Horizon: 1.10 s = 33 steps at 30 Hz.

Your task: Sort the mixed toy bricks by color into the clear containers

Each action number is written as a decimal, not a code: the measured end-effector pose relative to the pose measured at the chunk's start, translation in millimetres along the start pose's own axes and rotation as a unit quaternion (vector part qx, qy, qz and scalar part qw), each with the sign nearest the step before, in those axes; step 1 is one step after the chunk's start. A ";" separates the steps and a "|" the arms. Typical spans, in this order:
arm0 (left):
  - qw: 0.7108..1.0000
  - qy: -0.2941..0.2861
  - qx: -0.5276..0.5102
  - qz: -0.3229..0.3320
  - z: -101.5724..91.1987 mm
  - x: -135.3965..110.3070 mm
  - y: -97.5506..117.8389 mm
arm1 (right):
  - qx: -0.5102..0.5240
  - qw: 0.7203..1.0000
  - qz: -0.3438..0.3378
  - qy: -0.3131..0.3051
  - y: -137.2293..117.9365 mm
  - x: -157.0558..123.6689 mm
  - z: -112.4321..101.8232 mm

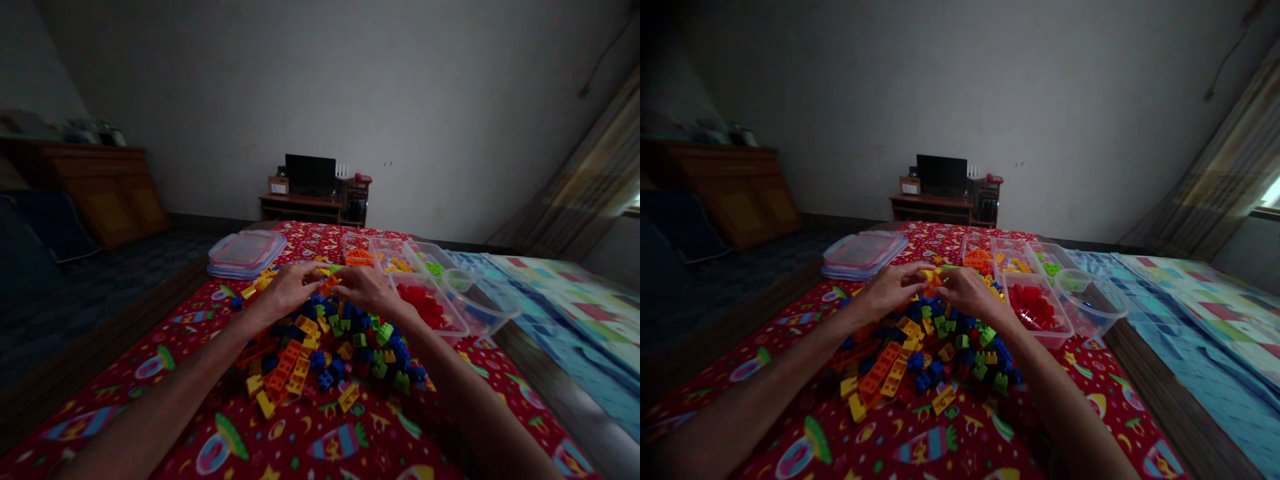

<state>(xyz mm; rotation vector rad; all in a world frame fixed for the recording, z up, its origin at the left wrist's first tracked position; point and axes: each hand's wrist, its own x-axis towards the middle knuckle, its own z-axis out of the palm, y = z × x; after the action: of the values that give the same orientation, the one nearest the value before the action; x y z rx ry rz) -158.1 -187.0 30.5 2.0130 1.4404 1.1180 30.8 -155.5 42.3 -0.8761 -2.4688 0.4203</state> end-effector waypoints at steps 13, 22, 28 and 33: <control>0.960 -0.170 0.217 -0.041 -49.6 -14.2 -40.5 | 0.079 0.996 0.044 -0.025 26.9 -17.1 -25.3; 0.988 -0.081 0.119 -0.057 -41.4 -10.8 -32.7 | 0.030 0.998 0.045 -0.036 20.1 -20.7 -31.1; 0.992 -0.077 -0.039 -0.090 -40.5 -8.8 -42.7 | 0.005 0.997 0.060 -0.052 20.2 -20.0 -30.9; 0.984 -0.100 -0.099 -0.107 -41.1 -8.4 -28.7 | -0.013 0.997 0.053 -0.061 21.9 -19.9 -29.7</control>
<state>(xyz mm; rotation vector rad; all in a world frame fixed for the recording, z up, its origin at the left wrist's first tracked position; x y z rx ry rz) -208.8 -188.6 30.8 1.7335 1.3481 0.9009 71.3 -148.5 51.0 -1.0243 -2.5501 0.4927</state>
